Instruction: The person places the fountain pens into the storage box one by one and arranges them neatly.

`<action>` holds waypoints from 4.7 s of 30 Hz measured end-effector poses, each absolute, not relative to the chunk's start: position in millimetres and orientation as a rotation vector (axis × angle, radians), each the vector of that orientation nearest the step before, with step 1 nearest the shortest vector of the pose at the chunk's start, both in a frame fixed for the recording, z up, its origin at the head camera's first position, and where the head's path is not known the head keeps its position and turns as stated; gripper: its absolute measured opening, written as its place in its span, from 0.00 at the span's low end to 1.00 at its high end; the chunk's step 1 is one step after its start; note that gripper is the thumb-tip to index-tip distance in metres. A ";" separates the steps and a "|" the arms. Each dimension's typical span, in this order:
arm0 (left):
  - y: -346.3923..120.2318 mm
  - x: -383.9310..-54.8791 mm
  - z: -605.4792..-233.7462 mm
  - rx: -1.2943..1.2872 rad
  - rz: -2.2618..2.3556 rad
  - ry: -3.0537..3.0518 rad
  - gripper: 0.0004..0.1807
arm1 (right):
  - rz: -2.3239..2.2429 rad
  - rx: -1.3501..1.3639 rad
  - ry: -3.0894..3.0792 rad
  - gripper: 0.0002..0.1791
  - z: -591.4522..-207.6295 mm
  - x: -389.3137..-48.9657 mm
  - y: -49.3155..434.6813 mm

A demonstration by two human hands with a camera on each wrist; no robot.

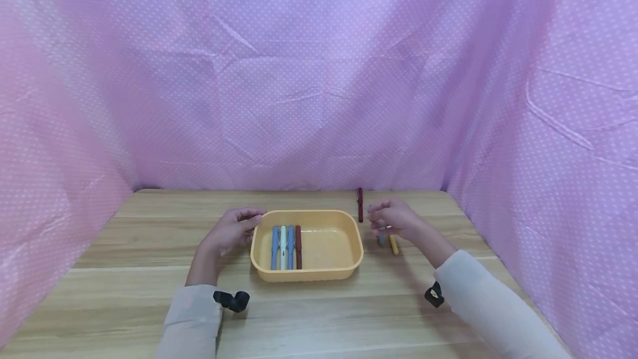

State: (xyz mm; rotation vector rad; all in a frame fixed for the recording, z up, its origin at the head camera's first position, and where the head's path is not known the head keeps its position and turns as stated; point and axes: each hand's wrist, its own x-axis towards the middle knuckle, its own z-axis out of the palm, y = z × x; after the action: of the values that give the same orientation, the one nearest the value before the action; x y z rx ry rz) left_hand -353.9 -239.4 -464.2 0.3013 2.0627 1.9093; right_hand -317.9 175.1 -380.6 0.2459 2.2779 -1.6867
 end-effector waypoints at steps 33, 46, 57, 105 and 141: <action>-239.6 -356.7 -465.1 0.255 1.889 2.090 0.21 | -1.517 0.453 2.380 0.17 -408.3 -330.7 232.3; -239.1 -356.2 -464.1 0.238 1.889 2.089 0.21 | -1.503 0.455 2.344 0.20 -421.1 -338.9 236.1; -239.7 -356.6 -465.9 0.240 1.891 2.092 0.20 | -1.441 0.464 2.420 0.23 -427.4 -342.2 230.1; -244.9 -357.2 -463.5 0.287 1.886 2.071 0.23 | -1.580 0.436 2.445 0.23 -424.4 -345.9 230.6; -243.4 -359.3 -462.5 0.289 1.890 2.037 0.25 | -1.619 0.259 2.464 0.24 -385.2 -343.6 197.8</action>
State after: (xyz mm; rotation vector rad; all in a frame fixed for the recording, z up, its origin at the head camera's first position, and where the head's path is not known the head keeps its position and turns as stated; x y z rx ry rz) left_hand -359.3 -243.4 -462.5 0.2894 2.0366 1.8896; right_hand -343.6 197.8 -385.2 0.2585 2.4639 -1.6187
